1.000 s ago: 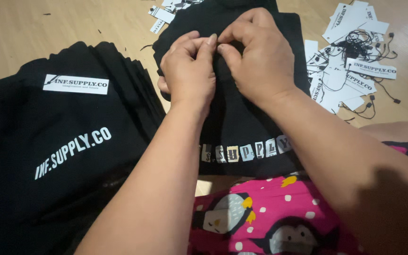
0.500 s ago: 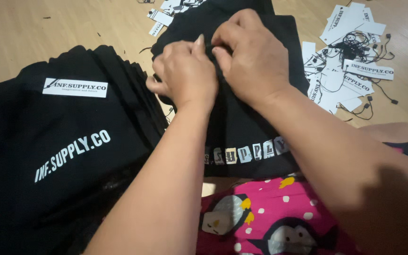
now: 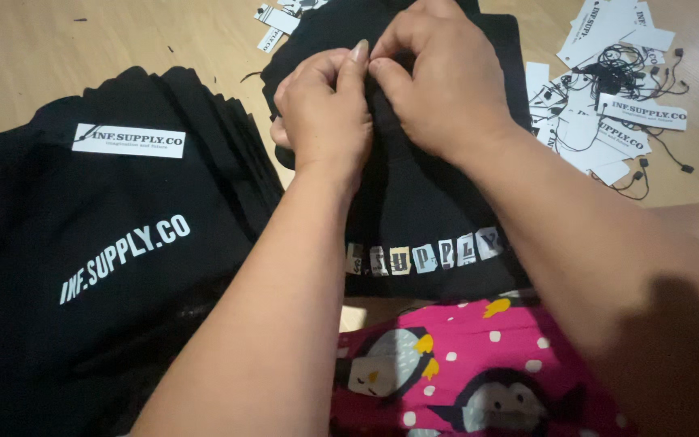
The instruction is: The person attaches white paper tags to a stack of black t-shirts using small black plastic fasteners. They pick up a tag, thread the fastener through the tag and the shirt's collar, and secure it before moving to the next shirt.
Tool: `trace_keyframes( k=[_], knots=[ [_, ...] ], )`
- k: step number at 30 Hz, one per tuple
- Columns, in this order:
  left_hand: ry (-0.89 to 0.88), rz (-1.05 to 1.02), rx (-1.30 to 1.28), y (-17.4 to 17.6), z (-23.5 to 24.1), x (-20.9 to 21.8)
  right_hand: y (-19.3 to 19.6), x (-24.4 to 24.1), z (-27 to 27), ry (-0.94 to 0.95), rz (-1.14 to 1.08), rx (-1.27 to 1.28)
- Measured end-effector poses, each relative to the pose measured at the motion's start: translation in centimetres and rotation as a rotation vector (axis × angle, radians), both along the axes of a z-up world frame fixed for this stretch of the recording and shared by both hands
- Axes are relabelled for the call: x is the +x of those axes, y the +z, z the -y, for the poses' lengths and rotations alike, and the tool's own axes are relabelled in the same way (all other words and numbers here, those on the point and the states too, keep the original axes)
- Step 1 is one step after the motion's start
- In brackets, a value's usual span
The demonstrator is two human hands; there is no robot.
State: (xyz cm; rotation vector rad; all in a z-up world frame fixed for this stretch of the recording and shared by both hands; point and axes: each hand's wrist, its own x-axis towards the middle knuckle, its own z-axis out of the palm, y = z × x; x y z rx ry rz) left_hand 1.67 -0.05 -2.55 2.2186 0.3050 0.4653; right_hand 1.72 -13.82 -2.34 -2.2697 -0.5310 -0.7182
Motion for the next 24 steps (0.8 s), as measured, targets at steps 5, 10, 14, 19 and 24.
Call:
trace_keyframes(
  k=[5,10,14,19,24],
  knots=[
    [0.025,-0.083,-0.05,0.1,0.4,0.1,-0.1,-1.5,-0.2,-0.055,-0.007,0.052],
    [-0.011,-0.105,-0.16,0.9,0.1,-0.6,-0.1,-1.1,-0.2,-0.064,0.063,0.101],
    [-0.047,-0.049,-0.216,0.8,-0.3,-0.7,0.2,-0.7,-0.7,-0.098,-0.019,0.007],
    [-0.051,-0.107,-0.347,0.6,-0.6,-0.9,-0.7,-0.4,-0.9,-0.127,-0.031,0.039],
    [-0.126,0.009,-0.309,0.8,-0.5,-1.8,-1.1,-0.1,-0.8,-0.164,-0.06,0.073]
  ],
)
